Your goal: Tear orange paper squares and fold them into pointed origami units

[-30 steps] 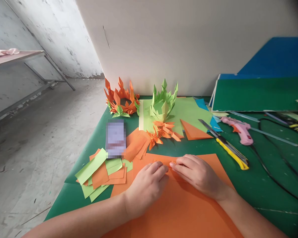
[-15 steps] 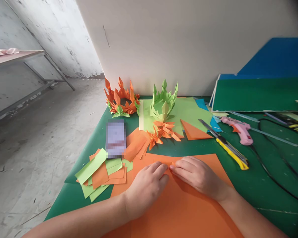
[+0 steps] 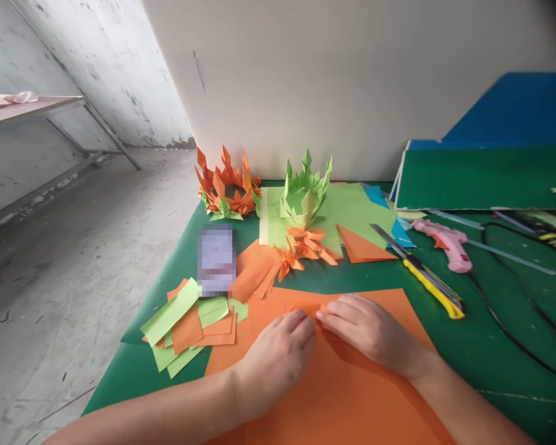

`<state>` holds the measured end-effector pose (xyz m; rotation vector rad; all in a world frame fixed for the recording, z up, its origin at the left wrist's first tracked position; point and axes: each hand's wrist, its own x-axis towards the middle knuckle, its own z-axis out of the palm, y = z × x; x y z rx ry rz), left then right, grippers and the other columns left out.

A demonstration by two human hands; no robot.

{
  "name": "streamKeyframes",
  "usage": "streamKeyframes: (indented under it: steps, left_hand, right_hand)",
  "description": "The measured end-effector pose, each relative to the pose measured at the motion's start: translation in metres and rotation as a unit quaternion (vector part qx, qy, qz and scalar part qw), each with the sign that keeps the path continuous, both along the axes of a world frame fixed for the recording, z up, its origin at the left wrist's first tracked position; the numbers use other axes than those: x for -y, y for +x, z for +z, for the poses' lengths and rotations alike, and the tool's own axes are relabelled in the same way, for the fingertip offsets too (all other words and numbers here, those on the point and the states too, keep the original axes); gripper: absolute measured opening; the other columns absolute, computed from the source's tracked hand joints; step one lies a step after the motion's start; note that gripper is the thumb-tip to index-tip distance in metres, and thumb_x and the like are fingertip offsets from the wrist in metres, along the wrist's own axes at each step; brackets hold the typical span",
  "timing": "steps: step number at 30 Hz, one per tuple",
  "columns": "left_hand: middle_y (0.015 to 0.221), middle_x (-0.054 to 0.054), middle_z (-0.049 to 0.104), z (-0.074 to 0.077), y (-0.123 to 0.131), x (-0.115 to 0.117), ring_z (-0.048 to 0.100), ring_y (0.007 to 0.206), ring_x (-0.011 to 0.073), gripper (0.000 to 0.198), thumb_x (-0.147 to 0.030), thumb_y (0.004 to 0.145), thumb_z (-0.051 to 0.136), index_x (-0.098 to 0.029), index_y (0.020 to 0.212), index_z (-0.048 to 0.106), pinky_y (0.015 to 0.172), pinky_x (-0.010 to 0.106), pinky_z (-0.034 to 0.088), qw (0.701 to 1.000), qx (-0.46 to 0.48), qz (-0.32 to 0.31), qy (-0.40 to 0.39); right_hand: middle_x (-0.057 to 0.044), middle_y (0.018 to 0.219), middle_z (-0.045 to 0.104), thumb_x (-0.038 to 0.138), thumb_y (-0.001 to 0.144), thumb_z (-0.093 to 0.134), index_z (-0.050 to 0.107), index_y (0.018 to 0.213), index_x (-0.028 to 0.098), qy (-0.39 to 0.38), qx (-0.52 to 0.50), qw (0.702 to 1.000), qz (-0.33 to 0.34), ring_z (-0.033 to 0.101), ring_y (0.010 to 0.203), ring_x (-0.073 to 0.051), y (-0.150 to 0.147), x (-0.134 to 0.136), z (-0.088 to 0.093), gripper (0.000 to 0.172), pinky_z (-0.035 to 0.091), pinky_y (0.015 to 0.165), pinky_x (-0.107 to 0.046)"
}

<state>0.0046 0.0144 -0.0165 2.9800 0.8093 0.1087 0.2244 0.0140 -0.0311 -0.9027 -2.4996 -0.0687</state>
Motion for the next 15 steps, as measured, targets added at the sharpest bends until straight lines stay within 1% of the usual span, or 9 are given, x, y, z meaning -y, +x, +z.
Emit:
streamKeyframes:
  steps: [3,4,6,8,11,15]
  left_hand:
    - [0.108,0.012,0.066,-0.006,0.0,0.008,0.062,0.093,0.0197,0.033,-0.001,0.087,0.043,-0.007,0.114,0.062,0.076,0.028,0.055,0.998,0.001,-0.007,0.055]
    - [0.11,0.013,0.066,-0.008,-0.001,0.011,0.061,0.097,0.0208,0.035,-0.002,0.087,0.044,-0.005,0.117,0.061,0.079,0.029,0.055,0.997,0.001,-0.008,0.082]
    - [0.12,0.018,0.063,-0.013,-0.002,0.016,0.059,0.106,0.024,0.037,-0.007,0.088,0.045,-0.002,0.122,0.06,0.089,0.034,0.052,0.991,-0.007,-0.029,0.133]
    - [0.128,0.019,0.06,-0.015,-0.002,0.02,0.057,0.114,0.0253,0.039,-0.012,0.089,0.044,-0.001,0.123,0.06,0.095,0.034,0.049,0.986,-0.026,-0.033,0.162]
    - [0.131,0.016,0.059,-0.012,-0.002,0.022,0.055,0.117,0.0243,0.041,-0.016,0.091,0.043,-0.004,0.126,0.059,0.1,0.034,0.045,0.985,-0.052,-0.025,0.162]
    - [0.123,0.013,0.063,-0.005,-0.001,0.021,0.056,0.112,0.0235,0.041,-0.017,0.092,0.041,-0.007,0.126,0.06,0.098,0.034,0.046,0.986,-0.077,-0.016,0.149]
  right_hand:
    - [-0.007,0.082,0.067,0.007,0.094,0.052,0.066,0.095,0.012,-0.003,-0.007,1.0,0.004,0.057,0.076,-0.018,-0.001,0.0,0.0,0.015,0.047,0.066,-0.032]
    - [-0.007,0.082,0.067,0.007,0.095,0.052,0.066,0.095,0.012,-0.006,-0.008,1.0,0.004,0.057,0.076,-0.018,-0.001,0.0,0.0,0.015,0.047,0.066,-0.032]
    - [-0.007,0.082,0.067,0.008,0.095,0.051,0.066,0.094,0.012,-0.015,-0.009,1.0,0.006,0.057,0.076,-0.018,-0.001,0.0,0.0,0.015,0.046,0.065,-0.032]
    - [-0.006,0.082,0.067,0.009,0.096,0.05,0.065,0.093,0.012,-0.026,-0.009,1.0,0.007,0.057,0.076,-0.018,0.0,0.0,0.0,0.016,0.046,0.065,-0.032]
    - [-0.007,0.083,0.067,0.009,0.097,0.049,0.065,0.094,0.013,-0.046,-0.007,0.999,0.003,0.056,0.077,-0.018,0.0,0.0,0.001,0.017,0.045,0.066,-0.032]
    - [-0.006,0.083,0.066,0.01,0.097,0.048,0.066,0.093,0.014,-0.064,-0.003,0.998,-0.005,0.055,0.076,-0.017,0.0,0.0,0.002,0.019,0.044,0.066,-0.031]
